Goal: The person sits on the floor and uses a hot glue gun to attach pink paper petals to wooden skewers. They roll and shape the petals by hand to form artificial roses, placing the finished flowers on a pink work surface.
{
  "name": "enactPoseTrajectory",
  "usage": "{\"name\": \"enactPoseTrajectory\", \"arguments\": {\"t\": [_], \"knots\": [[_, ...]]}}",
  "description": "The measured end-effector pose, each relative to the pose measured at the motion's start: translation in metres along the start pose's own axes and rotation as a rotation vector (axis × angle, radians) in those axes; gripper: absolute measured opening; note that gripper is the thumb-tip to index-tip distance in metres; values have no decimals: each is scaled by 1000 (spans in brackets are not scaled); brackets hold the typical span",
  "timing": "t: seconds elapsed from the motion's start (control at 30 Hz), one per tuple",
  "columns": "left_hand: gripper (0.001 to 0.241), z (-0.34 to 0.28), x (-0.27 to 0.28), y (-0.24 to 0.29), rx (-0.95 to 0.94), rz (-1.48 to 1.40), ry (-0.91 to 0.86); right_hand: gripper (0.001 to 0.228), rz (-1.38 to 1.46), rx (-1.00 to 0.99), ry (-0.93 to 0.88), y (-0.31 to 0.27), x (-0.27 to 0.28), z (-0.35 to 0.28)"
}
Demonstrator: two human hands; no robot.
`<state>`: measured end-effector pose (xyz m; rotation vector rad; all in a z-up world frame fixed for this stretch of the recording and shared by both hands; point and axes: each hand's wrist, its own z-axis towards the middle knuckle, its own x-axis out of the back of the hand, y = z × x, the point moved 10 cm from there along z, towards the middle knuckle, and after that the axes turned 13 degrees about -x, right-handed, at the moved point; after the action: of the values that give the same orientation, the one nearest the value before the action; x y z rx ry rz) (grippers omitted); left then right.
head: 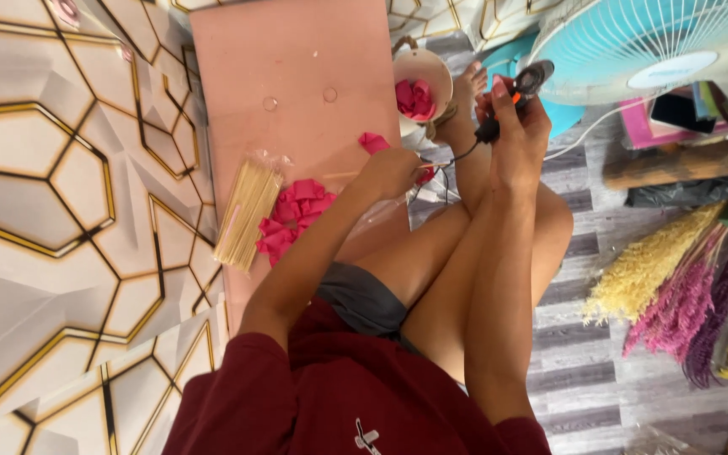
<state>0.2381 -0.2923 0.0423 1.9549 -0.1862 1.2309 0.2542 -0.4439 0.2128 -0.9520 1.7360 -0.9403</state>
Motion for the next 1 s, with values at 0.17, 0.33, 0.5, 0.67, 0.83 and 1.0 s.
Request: {"name": "enactPoseTrajectory", "arguments": {"t": [0.17,0.33,0.5,0.67,0.83,1.0], "knots": [[53,-9,10,10,5,-64,98,25,-14,-3,-4,3,-2,1],[34,-16,-11,-31,39,-30,47,34,-174,143,4,10,2,17],[31,-68,42,-13,85,-282,264,34,-241,154,5,10,-2,10],[14,-120,74,-44,197,-829,884,20,-415,173,-47,15,-15,7],[16,-138,118,1,25,-1052,1022,20,-370,49,-225,20,-76,-32],[14,-142,131,14,-54,-1128,1110,34,-332,-6,-403,29,-99,-47]]}}
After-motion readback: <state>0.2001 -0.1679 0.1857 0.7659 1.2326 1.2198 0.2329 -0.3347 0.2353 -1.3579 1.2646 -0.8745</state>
